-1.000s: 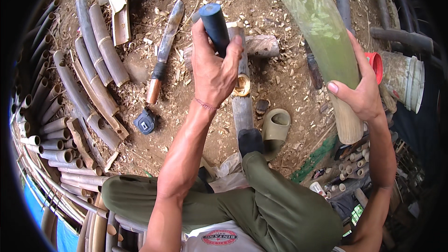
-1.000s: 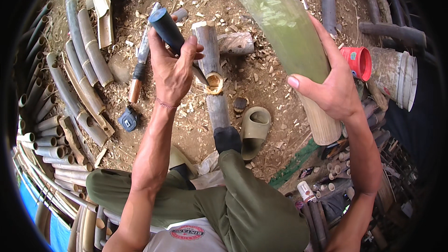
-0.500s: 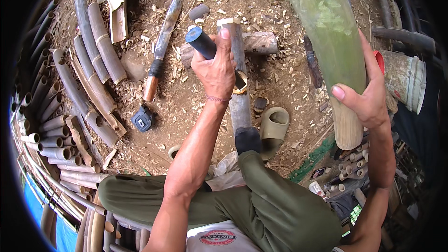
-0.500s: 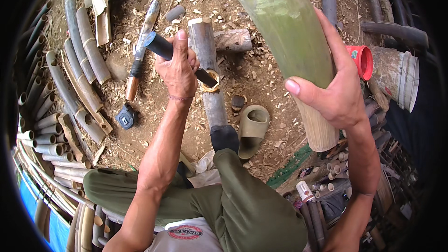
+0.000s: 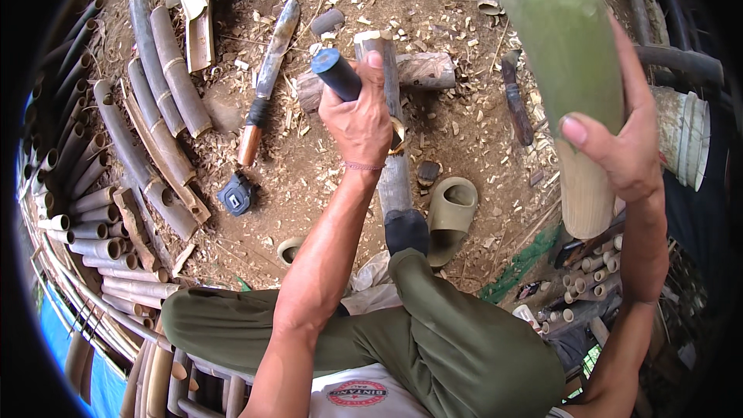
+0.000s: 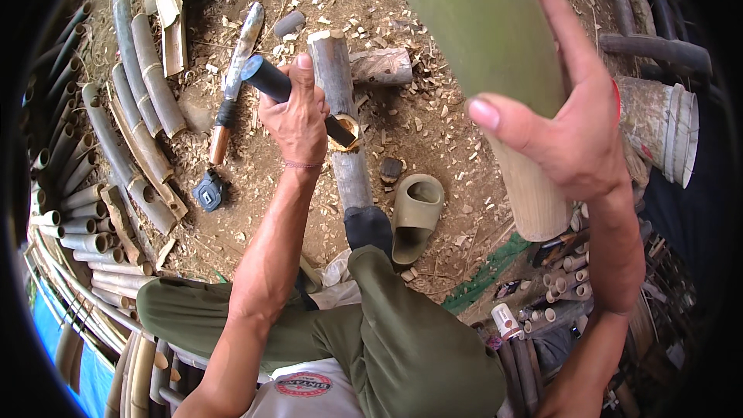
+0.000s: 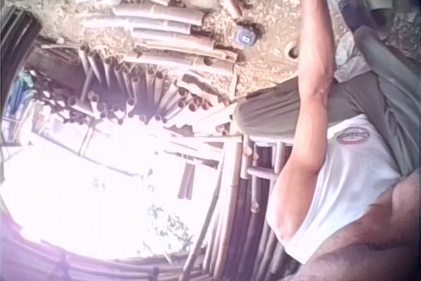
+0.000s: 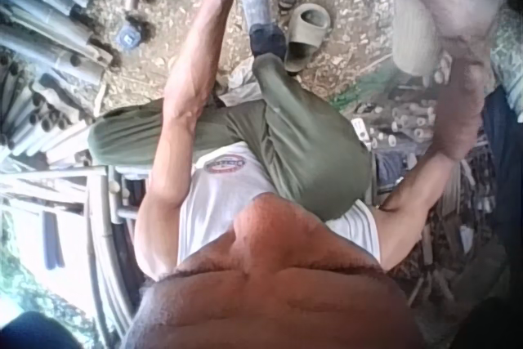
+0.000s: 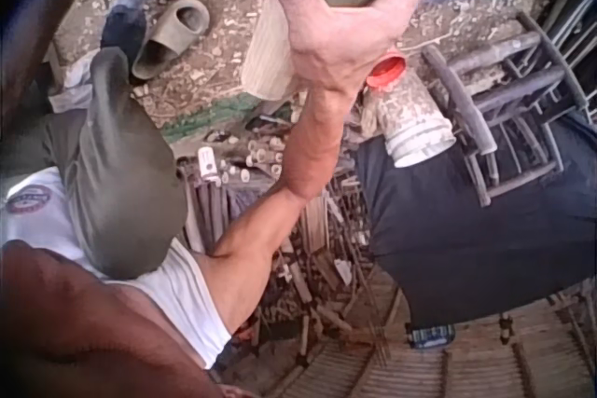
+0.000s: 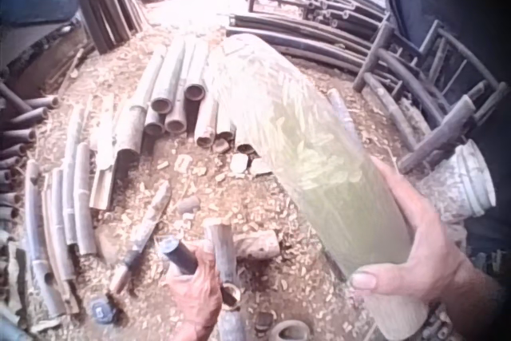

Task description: The person carves and shapes a bamboo section using a curved hand tool, then fits it together with other bamboo pieces on the ground.

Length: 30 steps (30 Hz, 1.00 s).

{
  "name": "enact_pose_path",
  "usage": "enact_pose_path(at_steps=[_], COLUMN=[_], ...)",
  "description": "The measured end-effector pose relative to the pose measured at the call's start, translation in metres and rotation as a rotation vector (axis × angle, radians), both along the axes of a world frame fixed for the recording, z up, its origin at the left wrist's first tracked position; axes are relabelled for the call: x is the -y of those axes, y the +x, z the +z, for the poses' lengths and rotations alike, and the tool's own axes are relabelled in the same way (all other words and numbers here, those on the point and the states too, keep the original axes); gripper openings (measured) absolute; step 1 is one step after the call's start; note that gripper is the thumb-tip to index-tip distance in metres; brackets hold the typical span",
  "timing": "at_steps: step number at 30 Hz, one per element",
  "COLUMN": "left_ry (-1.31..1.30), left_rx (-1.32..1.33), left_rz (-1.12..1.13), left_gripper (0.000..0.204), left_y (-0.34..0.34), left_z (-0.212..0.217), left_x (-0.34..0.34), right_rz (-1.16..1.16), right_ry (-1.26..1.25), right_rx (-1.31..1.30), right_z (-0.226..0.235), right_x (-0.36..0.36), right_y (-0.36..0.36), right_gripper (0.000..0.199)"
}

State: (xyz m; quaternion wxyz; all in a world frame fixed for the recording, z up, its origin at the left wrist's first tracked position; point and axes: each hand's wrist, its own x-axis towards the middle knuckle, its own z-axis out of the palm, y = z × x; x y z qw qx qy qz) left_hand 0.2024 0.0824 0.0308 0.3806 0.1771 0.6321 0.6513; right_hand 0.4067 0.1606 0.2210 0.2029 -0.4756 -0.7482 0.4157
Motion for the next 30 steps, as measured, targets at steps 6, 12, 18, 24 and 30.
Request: enact_pose_path(at_steps=[6, 12, 18, 24, 30], left_ry=[-0.019, 0.024, 0.022, 0.183, -0.106], left_rx=[-0.037, -0.166, -0.252, -0.486, -0.019], left_rz=[-0.062, -0.011, -0.126, -0.099, -0.379], left_gripper=[0.028, 0.025, 0.025, 0.025, 0.031], left_y=[0.027, 0.027, 0.037, 0.044, 0.023], left_z=[0.022, 0.019, 0.017, -0.010, 0.012], left_x=[-0.012, -0.011, -0.005, 0.000, 0.005], right_rz=[0.133, 0.843, 0.486, 0.574, 0.360], right_ry=[0.285, 0.637, 0.782, 0.178, 0.165], right_rx=[-0.081, 0.707, 0.058, 0.475, -0.116], right_z=[0.023, 0.031, 0.021, 0.028, 0.009], right_x=[-0.048, -0.072, -0.084, -0.024, -0.015], right_y=[-0.001, -0.059, -0.028, -0.025, -0.008], right_gripper=[0.067, 0.097, 0.080, 0.095, 0.094])
